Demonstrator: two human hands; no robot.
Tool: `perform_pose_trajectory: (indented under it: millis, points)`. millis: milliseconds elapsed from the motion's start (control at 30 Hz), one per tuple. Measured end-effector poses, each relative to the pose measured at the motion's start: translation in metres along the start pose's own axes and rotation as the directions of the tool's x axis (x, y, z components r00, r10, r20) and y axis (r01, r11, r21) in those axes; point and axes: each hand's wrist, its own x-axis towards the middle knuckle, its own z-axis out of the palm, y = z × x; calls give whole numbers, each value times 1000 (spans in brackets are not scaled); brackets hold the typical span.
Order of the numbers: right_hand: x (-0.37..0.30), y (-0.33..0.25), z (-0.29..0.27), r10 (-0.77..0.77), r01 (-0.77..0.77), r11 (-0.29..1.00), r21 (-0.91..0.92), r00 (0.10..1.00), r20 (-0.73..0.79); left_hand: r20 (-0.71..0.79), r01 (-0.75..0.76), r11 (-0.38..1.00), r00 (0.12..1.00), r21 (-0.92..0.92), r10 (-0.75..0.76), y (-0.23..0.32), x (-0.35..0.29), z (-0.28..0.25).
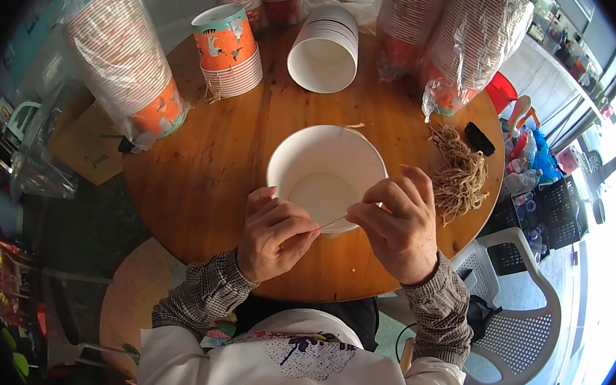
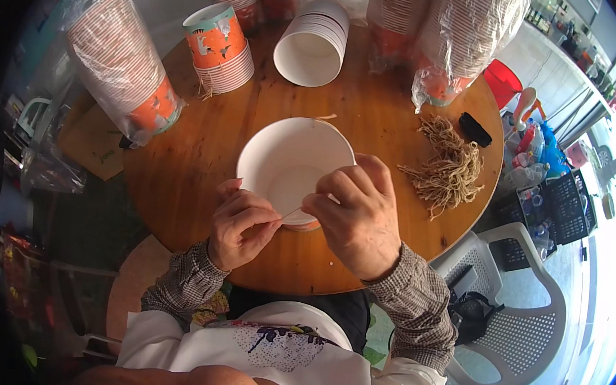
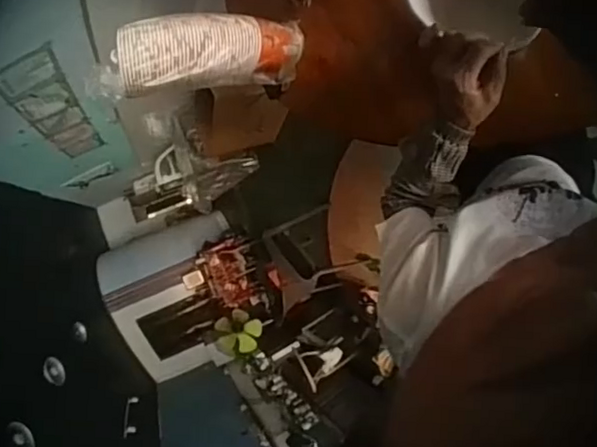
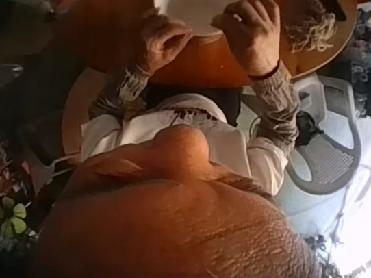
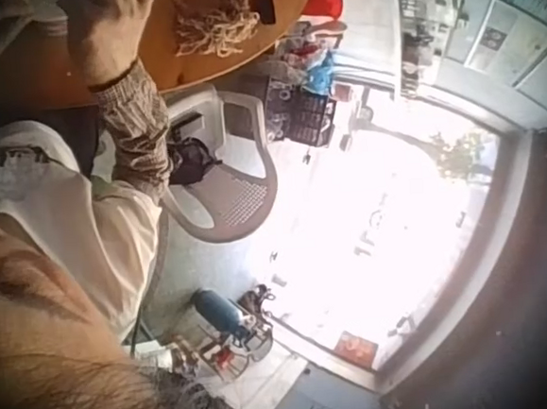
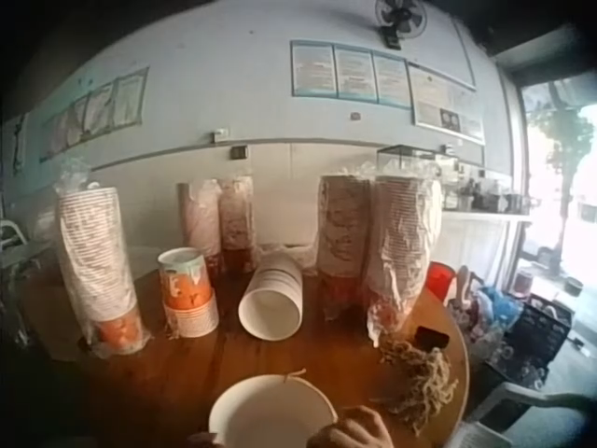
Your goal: Threading twine through pre-made holes in paper buckets to create handles.
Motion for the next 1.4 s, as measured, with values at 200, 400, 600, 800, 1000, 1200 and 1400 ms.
perform_pose_trajectory:
  millis: [200,400,600,800,1000,1200,1400]
  points:
    - [-6,23,-4,77,-71,996,-52,991,112,53,-99,977,994,188,91,-11,9,-10]
    - [-42,97,33,199,-175,977,-120,951,235,186,-232,907,967,351,175,-23,23,-28]
    - [-68,35,85,-4,-13,999,50,944,330,24,-56,935,998,352,50,-56,20,-34]
    - [-77,42,105,-88,24,982,186,935,344,-312,112,967,949,227,-37,-127,53,-37]
    - [-81,48,106,171,-210,968,140,953,250,-444,253,858,770,-446,-458,-232,147,-61]
    - [-79,48,119,169,-191,973,127,972,164,-341,148,443,443,-884,-829,-378,167,-96]
    - [-84,53,123,190,-207,973,101,969,157,-124,367,245,322,-897,-938,-405,146,-75]
